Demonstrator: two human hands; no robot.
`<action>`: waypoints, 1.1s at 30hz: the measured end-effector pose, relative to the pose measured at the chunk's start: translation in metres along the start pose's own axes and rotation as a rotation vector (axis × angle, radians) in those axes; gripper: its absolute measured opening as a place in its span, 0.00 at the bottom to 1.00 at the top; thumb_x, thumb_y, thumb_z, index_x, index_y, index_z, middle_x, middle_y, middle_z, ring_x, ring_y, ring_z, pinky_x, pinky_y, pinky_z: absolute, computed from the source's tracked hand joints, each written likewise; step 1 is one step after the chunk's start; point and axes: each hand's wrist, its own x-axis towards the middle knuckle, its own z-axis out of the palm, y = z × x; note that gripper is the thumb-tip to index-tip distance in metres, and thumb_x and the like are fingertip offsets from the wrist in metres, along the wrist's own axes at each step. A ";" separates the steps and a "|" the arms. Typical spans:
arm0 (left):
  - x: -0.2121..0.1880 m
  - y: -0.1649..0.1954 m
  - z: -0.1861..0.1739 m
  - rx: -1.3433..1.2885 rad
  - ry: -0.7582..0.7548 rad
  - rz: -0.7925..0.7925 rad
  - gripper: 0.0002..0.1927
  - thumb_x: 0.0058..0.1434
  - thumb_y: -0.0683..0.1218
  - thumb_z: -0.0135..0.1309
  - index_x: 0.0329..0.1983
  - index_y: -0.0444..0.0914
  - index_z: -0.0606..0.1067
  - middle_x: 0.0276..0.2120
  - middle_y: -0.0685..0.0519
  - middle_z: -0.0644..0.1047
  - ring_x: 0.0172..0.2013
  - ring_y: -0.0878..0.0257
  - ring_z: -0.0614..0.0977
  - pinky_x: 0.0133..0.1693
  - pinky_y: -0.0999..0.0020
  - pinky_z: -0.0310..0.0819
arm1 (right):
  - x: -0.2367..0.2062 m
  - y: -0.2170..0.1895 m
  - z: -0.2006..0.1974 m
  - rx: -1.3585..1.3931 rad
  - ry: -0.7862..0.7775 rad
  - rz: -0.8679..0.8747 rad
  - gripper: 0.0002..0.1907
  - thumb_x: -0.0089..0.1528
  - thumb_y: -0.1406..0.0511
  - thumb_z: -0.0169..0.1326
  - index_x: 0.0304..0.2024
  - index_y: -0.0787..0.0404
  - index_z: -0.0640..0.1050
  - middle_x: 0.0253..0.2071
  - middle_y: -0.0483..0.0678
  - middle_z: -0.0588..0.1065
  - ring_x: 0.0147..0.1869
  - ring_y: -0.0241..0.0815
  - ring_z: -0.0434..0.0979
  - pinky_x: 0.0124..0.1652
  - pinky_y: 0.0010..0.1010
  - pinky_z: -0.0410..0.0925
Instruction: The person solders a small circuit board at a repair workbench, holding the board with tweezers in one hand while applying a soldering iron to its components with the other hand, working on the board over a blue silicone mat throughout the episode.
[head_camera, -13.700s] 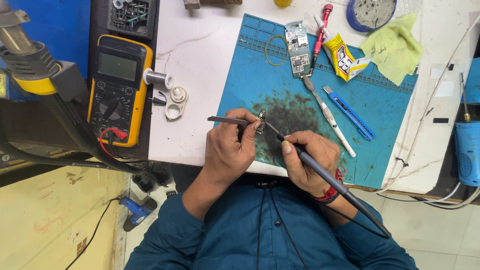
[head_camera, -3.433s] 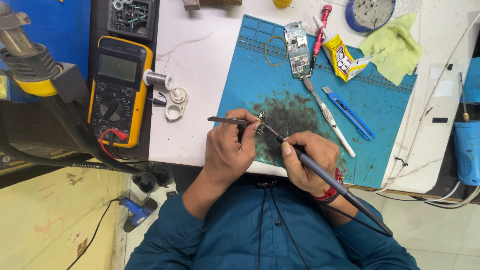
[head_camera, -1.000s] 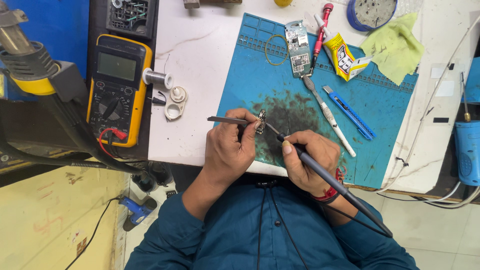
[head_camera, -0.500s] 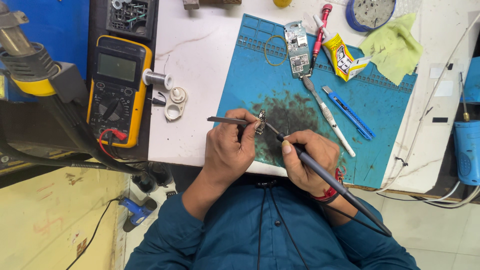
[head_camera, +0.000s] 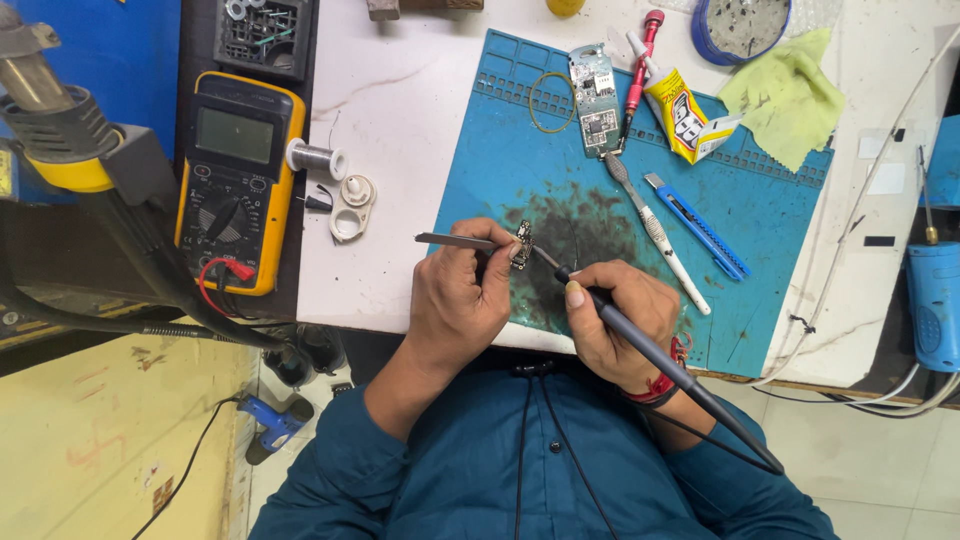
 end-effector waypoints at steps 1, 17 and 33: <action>0.000 0.000 0.000 0.000 0.000 0.002 0.05 0.68 0.38 0.57 0.43 0.35 0.72 0.33 0.51 0.80 0.26 0.62 0.83 0.29 0.68 0.76 | 0.000 0.000 0.000 0.000 0.001 0.006 0.05 0.65 0.68 0.58 0.37 0.65 0.77 0.25 0.47 0.74 0.26 0.40 0.74 0.28 0.30 0.63; -0.001 0.000 0.000 -0.004 0.002 -0.003 0.06 0.68 0.37 0.57 0.44 0.35 0.72 0.32 0.50 0.80 0.26 0.62 0.83 0.29 0.68 0.76 | -0.001 0.001 0.001 0.003 -0.007 -0.011 0.05 0.64 0.69 0.59 0.37 0.65 0.77 0.27 0.48 0.75 0.27 0.41 0.75 0.29 0.30 0.64; -0.001 0.001 0.000 -0.014 0.001 -0.012 0.05 0.68 0.38 0.57 0.44 0.35 0.72 0.32 0.51 0.80 0.26 0.63 0.83 0.28 0.68 0.76 | 0.000 0.001 0.000 -0.006 -0.015 -0.005 0.05 0.64 0.68 0.59 0.37 0.65 0.77 0.26 0.47 0.75 0.26 0.40 0.75 0.29 0.30 0.64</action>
